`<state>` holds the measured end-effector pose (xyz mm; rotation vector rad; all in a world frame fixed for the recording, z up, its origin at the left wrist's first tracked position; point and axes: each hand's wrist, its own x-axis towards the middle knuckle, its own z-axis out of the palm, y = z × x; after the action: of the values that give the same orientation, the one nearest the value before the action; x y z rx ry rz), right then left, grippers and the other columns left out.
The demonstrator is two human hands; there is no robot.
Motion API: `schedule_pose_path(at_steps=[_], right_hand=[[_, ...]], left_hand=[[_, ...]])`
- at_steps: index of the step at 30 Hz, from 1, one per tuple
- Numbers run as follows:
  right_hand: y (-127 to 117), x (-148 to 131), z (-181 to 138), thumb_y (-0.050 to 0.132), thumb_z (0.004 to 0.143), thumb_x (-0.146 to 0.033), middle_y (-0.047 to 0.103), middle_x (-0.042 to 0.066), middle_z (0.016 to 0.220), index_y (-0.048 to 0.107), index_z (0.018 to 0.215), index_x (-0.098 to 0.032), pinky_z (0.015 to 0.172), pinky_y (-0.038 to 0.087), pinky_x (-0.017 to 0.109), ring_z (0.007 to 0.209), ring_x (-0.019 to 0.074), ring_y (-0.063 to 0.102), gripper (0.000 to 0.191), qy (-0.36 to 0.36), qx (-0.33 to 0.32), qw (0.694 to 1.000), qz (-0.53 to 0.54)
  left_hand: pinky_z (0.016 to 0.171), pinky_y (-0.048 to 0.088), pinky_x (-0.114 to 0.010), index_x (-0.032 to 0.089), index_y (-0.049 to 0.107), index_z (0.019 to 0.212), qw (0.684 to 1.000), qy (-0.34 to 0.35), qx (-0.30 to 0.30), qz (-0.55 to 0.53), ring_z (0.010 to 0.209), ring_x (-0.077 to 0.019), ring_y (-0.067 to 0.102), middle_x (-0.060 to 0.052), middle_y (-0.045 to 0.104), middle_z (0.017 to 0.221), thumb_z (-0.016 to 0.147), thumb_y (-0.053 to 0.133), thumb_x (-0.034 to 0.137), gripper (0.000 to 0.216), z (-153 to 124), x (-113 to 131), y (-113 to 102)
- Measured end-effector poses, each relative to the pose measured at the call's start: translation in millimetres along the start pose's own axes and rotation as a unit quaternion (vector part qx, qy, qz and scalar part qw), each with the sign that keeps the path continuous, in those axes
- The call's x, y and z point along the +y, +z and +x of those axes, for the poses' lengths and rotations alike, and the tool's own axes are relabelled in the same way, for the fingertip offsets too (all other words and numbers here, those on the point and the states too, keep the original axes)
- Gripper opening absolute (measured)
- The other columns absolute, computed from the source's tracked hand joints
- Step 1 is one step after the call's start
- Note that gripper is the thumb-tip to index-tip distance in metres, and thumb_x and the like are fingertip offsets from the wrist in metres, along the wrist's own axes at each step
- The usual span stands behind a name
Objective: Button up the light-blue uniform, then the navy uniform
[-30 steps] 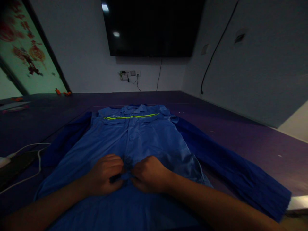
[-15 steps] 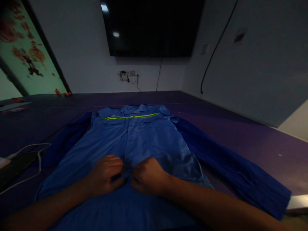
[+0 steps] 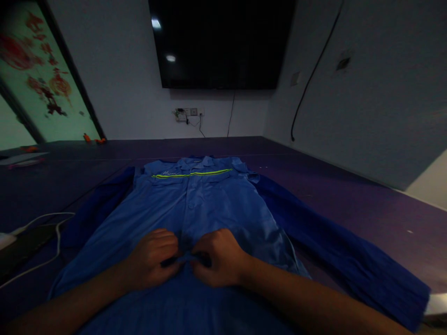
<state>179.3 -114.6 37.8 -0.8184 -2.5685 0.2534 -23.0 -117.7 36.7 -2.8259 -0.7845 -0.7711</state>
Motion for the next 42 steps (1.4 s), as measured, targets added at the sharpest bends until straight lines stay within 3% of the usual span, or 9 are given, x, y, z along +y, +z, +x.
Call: schedule_pose_path(at_steps=[4, 7, 11, 14, 19, 28, 33, 36, 42], right_hand=[[-8.8, 1.5, 2.9, 0.042, 0.083, -0.024, 0.063, 0.003, 0.074, 0.061, 0.090, -0.015, 0.060, 0.039, 0.021, 0.067, 0.0117, 0.056, 0.022, 0.019, -0.009, 0.994, 0.110], [-6.5, 2.9, 5.8, 0.037, 0.087, -0.023, 0.061, 0.002, 0.068, 0.061, 0.078, -0.013, 0.061, 0.039, 0.021, 0.064, 0.0109, 0.055, 0.028, 0.031, -0.021, 0.988, 0.151], [3.5, 5.1, 8.8, 0.049, 0.080, -0.023, 0.056, -0.001, 0.061, 0.061, 0.072, -0.014, 0.049, 0.036, 0.018, 0.053, 0.0074, 0.049, 0.017, 0.094, -0.019, 0.969, 0.228], [10.5, 7.9, 10.3, 0.058, 0.073, -0.024, 0.052, -0.004, 0.055, 0.061, 0.071, -0.013, 0.043, 0.032, 0.016, 0.046, 0.0057, 0.044, 0.011, 0.170, -0.032, 0.932, 0.318], [15.7, 12.9, 13.3, 0.067, 0.064, -0.029, 0.051, -0.005, 0.050, 0.058, 0.064, -0.012, 0.041, 0.032, 0.016, 0.043, 0.0045, 0.042, 0.019, 0.246, -0.080, 0.847, 0.465], [5.0, 5.0, 11.8, 0.060, 0.062, -0.020, 0.039, -0.008, 0.040, 0.055, 0.057, -0.014, 0.031, 0.015, 0.017, 0.032, 0.0027, 0.026, 0.010, 0.353, -0.122, 0.749, 0.548], [3.8, 8.5, 11.8, 0.062, 0.065, -0.025, 0.041, -0.008, 0.041, 0.055, 0.058, -0.014, 0.030, 0.018, 0.016, 0.032, 0.0030, 0.029, 0.015, 0.320, -0.137, 0.770, 0.535], [5.8, 13.0, 12.4, 0.066, 0.066, -0.032, 0.047, -0.007, 0.046, 0.059, 0.067, -0.013, 0.032, 0.023, 0.015, 0.034, 0.0032, 0.035, 0.021, 0.288, -0.147, 0.802, 0.502], [2.6, 9.5, 9.8, 0.078, 0.051, -0.030, 0.052, -0.006, 0.055, 0.062, 0.076, -0.012, 0.043, 0.032, 0.015, 0.048, 0.0044, 0.045, 0.034, 0.196, -0.109, 0.876, 0.427]], left_hand=[[0.054, 0.031, -0.025, 0.016, 0.052, 0.067, 1.000, 0.005, 0.006, -0.015, 0.057, -0.0100, 0.045, 0.000, 0.051, 0.060, 0.081, 0.048, 0.022, 0.016, 0.3, 0.6, -2.7], [0.058, 0.035, -0.025, 0.016, 0.053, 0.074, 0.999, 0.015, 0.002, -0.029, 0.063, -0.0109, 0.048, -0.001, 0.055, 0.067, 0.080, 0.046, 0.019, 0.010, 0.0, 1.6, -3.1], [0.062, 0.037, -0.025, 0.017, 0.053, 0.078, 0.999, 0.034, -0.009, -0.038, 0.069, -0.0123, 0.050, -0.002, 0.057, 0.072, 0.078, 0.045, 0.015, 0.008, -1.2, 2.1, -2.3], [0.061, 0.037, -0.026, 0.017, 0.052, 0.077, 0.998, 0.052, -0.014, -0.028, 0.069, -0.0126, 0.050, -0.002, 0.057, 0.074, 0.077, 0.046, 0.015, 0.005, -1.9, 2.3, -2.7], [0.060, 0.037, -0.027, 0.017, 0.051, 0.077, 0.994, 0.101, -0.032, -0.002, 0.068, -0.0128, 0.049, -0.002, 0.057, 0.074, 0.079, 0.047, 0.019, 0.005, -2.6, 4.2, -5.4], [0.056, 0.035, -0.026, 0.016, 0.052, 0.076, 0.987, 0.155, -0.015, 0.045, 0.059, -0.0115, 0.045, -0.001, 0.052, 0.063, 0.083, 0.041, 0.013, 0.014, -0.4, 14.5, -11.7], [0.057, 0.035, -0.027, 0.016, 0.054, 0.079, 0.988, 0.151, -0.012, 0.032, 0.063, -0.0125, 0.046, -0.002, 0.054, 0.066, 0.081, 0.042, 0.015, 0.013, -1.4, 7.8, -12.2], [0.057, 0.035, -0.027, 0.016, 0.054, 0.075, 0.990, 0.142, -0.005, 0.014, 0.063, -0.0126, 0.047, -0.002, 0.055, 0.066, 0.081, 0.043, 0.017, 0.012, -1.9, 3.0, -9.6], [0.055, 0.033, -0.026, 0.015, 0.052, 0.069, 0.994, 0.097, 0.038, -0.026, 0.060, -0.0118, 0.047, -0.003, 0.054, 0.063, 0.079, 0.045, 0.019, 0.013, -3.4, -1.7, -4.3]])
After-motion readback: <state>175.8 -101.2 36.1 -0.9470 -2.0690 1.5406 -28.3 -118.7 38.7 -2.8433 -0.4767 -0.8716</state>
